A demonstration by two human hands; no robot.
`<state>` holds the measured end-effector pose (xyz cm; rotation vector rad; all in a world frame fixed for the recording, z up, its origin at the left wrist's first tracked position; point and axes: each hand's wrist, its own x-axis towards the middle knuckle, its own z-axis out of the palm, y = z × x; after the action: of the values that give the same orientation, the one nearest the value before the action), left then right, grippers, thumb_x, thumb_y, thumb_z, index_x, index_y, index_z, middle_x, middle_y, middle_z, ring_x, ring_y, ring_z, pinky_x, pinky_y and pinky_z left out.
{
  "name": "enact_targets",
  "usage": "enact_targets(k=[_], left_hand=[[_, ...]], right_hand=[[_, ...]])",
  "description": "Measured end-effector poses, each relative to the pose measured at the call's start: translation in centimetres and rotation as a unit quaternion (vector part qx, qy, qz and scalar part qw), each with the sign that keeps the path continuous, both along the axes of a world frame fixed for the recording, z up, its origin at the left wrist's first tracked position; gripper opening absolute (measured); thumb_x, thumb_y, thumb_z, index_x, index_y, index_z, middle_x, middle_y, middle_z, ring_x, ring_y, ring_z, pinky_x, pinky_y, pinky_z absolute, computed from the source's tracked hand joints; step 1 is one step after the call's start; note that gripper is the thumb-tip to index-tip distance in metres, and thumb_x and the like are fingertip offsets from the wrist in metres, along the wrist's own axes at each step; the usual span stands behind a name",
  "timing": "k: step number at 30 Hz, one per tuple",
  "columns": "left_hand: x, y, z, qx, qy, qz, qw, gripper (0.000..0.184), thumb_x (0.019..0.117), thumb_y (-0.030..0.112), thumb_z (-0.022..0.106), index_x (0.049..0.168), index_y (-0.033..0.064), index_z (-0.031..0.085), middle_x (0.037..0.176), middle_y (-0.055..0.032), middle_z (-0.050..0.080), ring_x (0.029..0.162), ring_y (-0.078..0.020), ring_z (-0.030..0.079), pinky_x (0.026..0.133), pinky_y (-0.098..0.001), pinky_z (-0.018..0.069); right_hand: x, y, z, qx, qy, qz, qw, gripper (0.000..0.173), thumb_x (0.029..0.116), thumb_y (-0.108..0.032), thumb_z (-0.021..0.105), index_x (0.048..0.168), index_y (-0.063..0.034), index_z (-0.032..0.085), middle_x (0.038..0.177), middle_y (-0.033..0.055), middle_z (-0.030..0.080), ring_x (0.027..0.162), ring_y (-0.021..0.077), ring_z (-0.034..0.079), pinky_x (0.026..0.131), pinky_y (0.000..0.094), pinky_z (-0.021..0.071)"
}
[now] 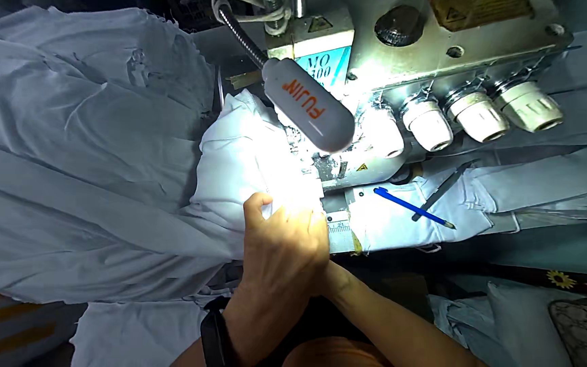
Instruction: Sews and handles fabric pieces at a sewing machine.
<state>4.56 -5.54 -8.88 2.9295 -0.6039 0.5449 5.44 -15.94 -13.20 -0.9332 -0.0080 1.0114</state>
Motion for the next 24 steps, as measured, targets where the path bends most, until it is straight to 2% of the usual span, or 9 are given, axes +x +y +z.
enact_targets(k=[3, 6, 8, 10, 13, 16, 19, 21, 24], left_hand=[[1.3, 0.1, 0.4, 0.006, -0.017, 0.003, 1.000, 0.029, 0.0941, 0.014, 0.063, 0.066, 0.0075, 0.066, 0.054, -0.0047, 0.053, 0.050, -0.0206, 0.050, 0.082, -0.0498, 0.0394], [2.5, 0.2, 0.8, 0.008, -0.018, -0.005, 1.000, 0.021, 0.0947, 0.009, 0.061, 0.076, 0.0046, 0.070, 0.061, -0.0068, 0.057, 0.057, -0.0232, 0.054, 0.084, -0.0520, 0.0375], [2.9, 0.3, 0.8, 0.017, -0.018, -0.014, 1.000, 0.020, 0.0953, 0.007, 0.060, 0.078, 0.0042, 0.070, 0.063, -0.0072, 0.057, 0.059, -0.0238, 0.054, 0.085, -0.0524, 0.0368], [2.1, 0.1, 0.9, 0.034, -0.021, -0.012, 0.999, 0.024, 0.0956, 0.011, 0.062, 0.073, 0.0046, 0.068, 0.060, -0.0069, 0.055, 0.056, -0.0236, 0.052, 0.085, -0.0524, 0.0383], [-0.3, -0.3, -0.2, 0.033, -0.023, -0.006, 0.999, 0.031, 0.0952, 0.018, 0.063, 0.066, 0.0085, 0.066, 0.053, -0.0040, 0.052, 0.051, -0.0206, 0.051, 0.087, -0.0514, 0.0417], [-1.8, 0.0, -1.6, 0.010, -0.014, -0.006, 1.000, 0.023, 0.0960, 0.017, 0.062, 0.076, 0.0098, 0.072, 0.060, -0.0034, 0.058, 0.057, -0.0209, 0.054, 0.091, -0.0531, 0.0407], [-2.0, 0.1, -2.3, -0.002, -0.037, -0.002, 0.999, 0.021, 0.0955, 0.016, 0.063, 0.079, 0.0101, 0.074, 0.062, -0.0029, 0.060, 0.059, -0.0201, 0.055, 0.092, -0.0522, 0.0397], [-1.9, 0.3, -2.3, 0.001, -0.046, -0.004, 0.999, 0.021, 0.0957, 0.016, 0.063, 0.078, 0.0102, 0.073, 0.062, -0.0030, 0.060, 0.059, -0.0197, 0.056, 0.094, -0.0542, 0.0392], [-2.2, 0.6, -1.8, 0.001, -0.018, -0.015, 1.000, 0.020, 0.0994, 0.016, 0.062, 0.085, 0.0100, 0.074, 0.067, -0.0032, 0.063, 0.064, -0.0186, 0.063, 0.103, -0.0569, 0.0382]], right_hand=[[-0.9, 0.2, -3.5, 0.092, -0.026, -0.025, 0.995, 0.015, 0.1034, -0.017, 0.047, 0.090, -0.0208, 0.053, 0.061, -0.0126, 0.051, 0.049, -0.0042, 0.046, 0.049, 0.0128, 0.0400], [-1.2, 0.4, -4.5, 0.116, -0.014, -0.126, 0.985, 0.020, 0.0904, -0.004, 0.056, 0.080, -0.0202, 0.056, 0.058, -0.0126, 0.057, 0.049, -0.0042, 0.052, 0.049, 0.0137, 0.0434], [-1.0, -0.2, -5.0, 0.085, -0.015, -0.185, 0.979, 0.017, 0.0900, -0.004, 0.059, 0.078, -0.0158, 0.056, 0.057, -0.0082, 0.056, 0.048, 0.0000, 0.053, 0.047, 0.0174, 0.0451], [-0.7, -1.2, -5.3, -0.003, -0.073, -0.262, 0.962, 0.011, 0.0924, -0.008, 0.063, 0.083, -0.0131, 0.060, 0.061, -0.0070, 0.058, 0.051, 0.0012, 0.054, 0.049, 0.0198, 0.0475], [0.1, -3.0, -5.0, -0.124, -0.264, -0.389, 0.874, 0.014, 0.0891, 0.000, 0.065, 0.096, -0.0065, 0.074, 0.077, -0.0029, 0.070, 0.064, 0.0020, 0.062, 0.058, 0.0192, 0.0523], [1.6, -5.0, -3.8, -0.149, -0.529, -0.340, 0.763, 0.017, 0.0935, -0.002, 0.065, 0.108, 0.0000, 0.073, 0.082, -0.0013, 0.070, 0.070, -0.0033, 0.062, 0.065, 0.0118, 0.0531], [3.6, -4.9, -2.0, -0.235, -0.657, -0.260, 0.667, 0.028, 0.0904, -0.019, 0.075, 0.110, 0.0020, 0.074, 0.079, 0.0035, 0.068, 0.066, 0.0012, 0.058, 0.061, 0.0145, 0.0489], [4.9, -4.2, -1.7, -0.269, -0.681, -0.233, 0.641, 0.024, 0.0920, -0.025, 0.074, 0.100, -0.0023, 0.077, 0.078, 0.0052, 0.071, 0.064, 0.0080, 0.064, 0.057, 0.0232, 0.0495], [5.5, -4.8, -1.4, -0.291, -0.650, -0.247, 0.657, 0.011, 0.0945, -0.013, 0.070, 0.092, -0.0027, 0.072, 0.077, 0.0049, 0.070, 0.066, 0.0051, 0.063, 0.061, 0.0191, 0.0506]])
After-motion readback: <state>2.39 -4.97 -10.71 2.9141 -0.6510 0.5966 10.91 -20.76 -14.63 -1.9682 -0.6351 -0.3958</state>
